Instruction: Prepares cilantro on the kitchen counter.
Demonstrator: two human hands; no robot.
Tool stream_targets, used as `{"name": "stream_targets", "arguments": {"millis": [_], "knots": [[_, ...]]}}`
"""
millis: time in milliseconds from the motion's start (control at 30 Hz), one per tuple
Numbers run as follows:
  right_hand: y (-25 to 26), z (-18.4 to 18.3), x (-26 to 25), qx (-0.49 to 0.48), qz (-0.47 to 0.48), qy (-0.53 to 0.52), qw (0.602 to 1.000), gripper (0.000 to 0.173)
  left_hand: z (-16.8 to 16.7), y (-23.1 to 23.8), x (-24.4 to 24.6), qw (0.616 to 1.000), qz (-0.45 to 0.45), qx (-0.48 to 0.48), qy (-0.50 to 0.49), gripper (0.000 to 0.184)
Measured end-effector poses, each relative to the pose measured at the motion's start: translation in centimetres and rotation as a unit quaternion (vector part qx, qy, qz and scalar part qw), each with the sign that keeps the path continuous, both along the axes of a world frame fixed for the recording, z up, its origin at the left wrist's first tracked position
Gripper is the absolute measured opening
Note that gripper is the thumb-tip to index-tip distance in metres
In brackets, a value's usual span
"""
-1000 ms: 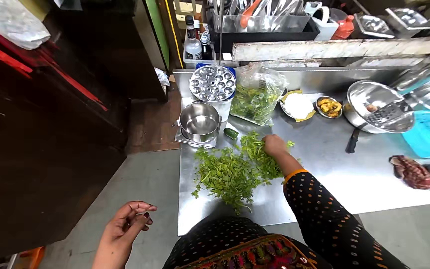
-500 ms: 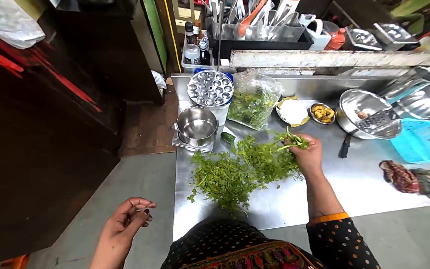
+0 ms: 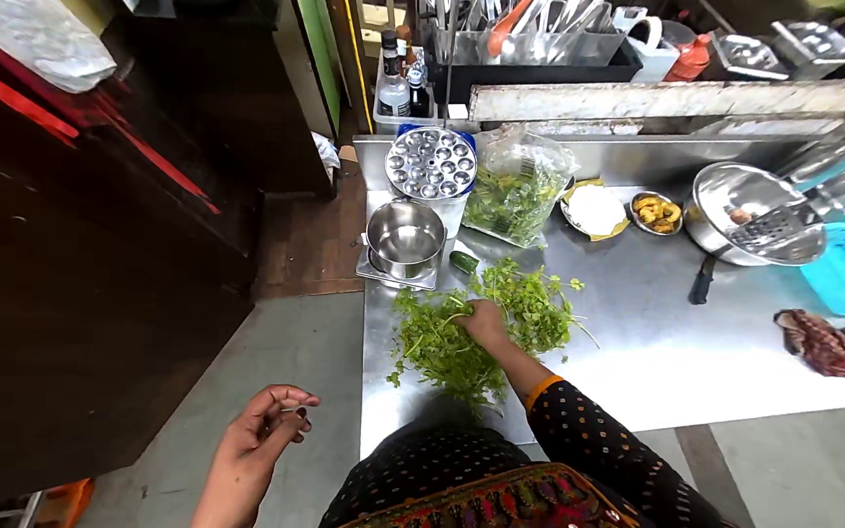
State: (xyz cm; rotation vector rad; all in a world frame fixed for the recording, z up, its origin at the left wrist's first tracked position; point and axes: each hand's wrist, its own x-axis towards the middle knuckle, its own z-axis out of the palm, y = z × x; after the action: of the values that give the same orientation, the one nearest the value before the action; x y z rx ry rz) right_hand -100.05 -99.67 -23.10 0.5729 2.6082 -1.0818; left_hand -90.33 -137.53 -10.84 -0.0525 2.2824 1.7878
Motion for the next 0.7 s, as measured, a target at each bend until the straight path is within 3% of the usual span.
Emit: {"name": "stream_targets", "arguments": {"millis": [100, 267, 367, 467, 567, 700], "knots": [[0.3, 1.0, -1.0, 0.027, -0.007, -0.005, 1.0, 0.034, -0.2, -1.1, -0.1, 1.0, 0.013, 0.005, 0.002, 0.023], [1.0, 1.2, -0.9, -0.018, 0.039, -0.078, 0.996, 0.042, -0.7, -1.9, -0.4, 1.0, 0.011, 0.015, -0.003, 0.022], [1.4, 3.5, 0.4, -0.057, 0.057, 0.048, 0.996, 0.026, -0.4, -2.4, -0.8, 1.0, 0.003, 0.015, -0.001, 0.023], [3.5, 8.7, 2.3, -0.102, 0.032, 0.193, 0.975, 0.013, -0.6, -3.2, -1.1, 1.0, 0.003, 0.007, -0.003, 0.023], [6.5, 12.6, 4.4, -0.217, -0.037, 0.267, 0.938, 0.014, -0.9, -3.6, -1.8, 1.0, -0.002, 0.003, 0.0, 0.024], [8.7, 14.0, 6.5, -0.357, -0.106, 0.331, 0.867, 0.021, -0.8, -3.3, -2.7, 1.0, -0.023, 0.01, 0.006, 0.023]]}}
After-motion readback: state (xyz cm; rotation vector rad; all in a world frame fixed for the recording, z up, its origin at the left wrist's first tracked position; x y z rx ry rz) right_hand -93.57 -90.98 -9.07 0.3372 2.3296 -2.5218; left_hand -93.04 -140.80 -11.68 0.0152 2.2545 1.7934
